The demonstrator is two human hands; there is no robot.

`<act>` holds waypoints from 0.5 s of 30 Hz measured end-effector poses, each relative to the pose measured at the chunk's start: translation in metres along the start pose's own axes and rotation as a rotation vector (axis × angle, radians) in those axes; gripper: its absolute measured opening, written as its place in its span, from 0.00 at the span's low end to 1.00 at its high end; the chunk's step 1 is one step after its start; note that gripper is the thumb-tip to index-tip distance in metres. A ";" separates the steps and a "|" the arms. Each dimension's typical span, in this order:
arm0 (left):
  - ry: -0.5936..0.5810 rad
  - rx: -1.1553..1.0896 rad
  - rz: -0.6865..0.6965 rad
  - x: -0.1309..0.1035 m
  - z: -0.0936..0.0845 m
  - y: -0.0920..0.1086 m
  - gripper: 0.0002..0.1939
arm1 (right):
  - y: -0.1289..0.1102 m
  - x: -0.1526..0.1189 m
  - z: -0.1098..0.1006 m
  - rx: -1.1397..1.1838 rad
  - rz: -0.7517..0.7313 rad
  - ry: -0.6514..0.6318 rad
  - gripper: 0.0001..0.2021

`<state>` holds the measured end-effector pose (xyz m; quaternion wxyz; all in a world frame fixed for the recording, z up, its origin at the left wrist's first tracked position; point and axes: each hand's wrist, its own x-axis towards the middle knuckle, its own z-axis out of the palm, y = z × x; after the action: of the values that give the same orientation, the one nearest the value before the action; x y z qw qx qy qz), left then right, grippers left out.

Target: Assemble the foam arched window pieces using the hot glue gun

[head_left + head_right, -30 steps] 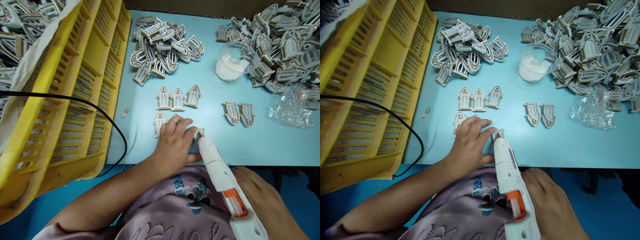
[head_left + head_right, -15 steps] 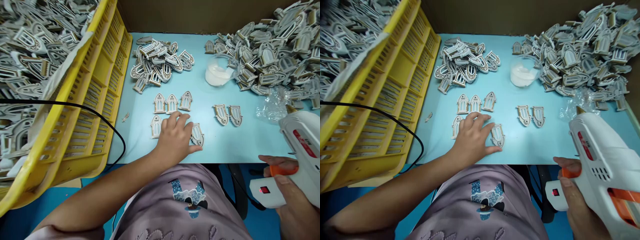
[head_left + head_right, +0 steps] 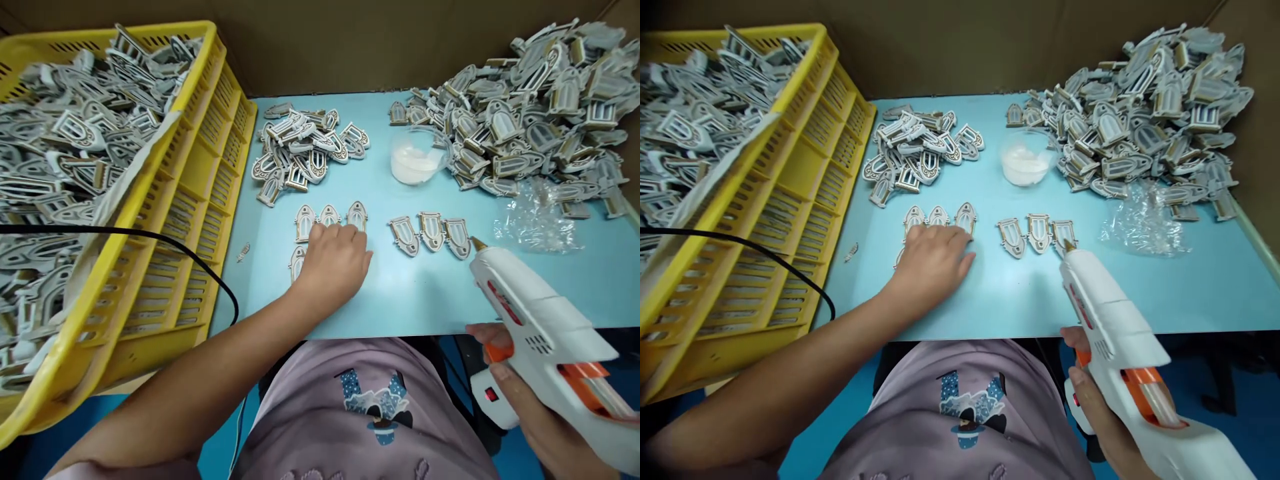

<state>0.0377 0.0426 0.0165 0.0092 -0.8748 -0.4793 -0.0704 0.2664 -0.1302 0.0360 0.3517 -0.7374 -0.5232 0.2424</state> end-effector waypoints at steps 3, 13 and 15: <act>-0.067 -0.026 0.111 -0.040 -0.007 0.022 0.18 | 0.007 -0.005 -0.001 -0.033 0.111 -0.118 0.14; 0.094 -0.087 -0.018 -0.067 -0.007 0.012 0.47 | -0.005 0.013 0.000 -0.195 -0.140 -0.443 0.05; 0.059 -0.118 -0.033 -0.059 -0.003 0.006 0.45 | -0.008 0.019 0.001 -0.224 -0.214 -0.464 0.08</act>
<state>0.0116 -0.0103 0.0122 -0.0295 -0.8633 -0.4881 -0.1246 0.2673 -0.1105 0.0414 0.1625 -0.6371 -0.6881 0.3069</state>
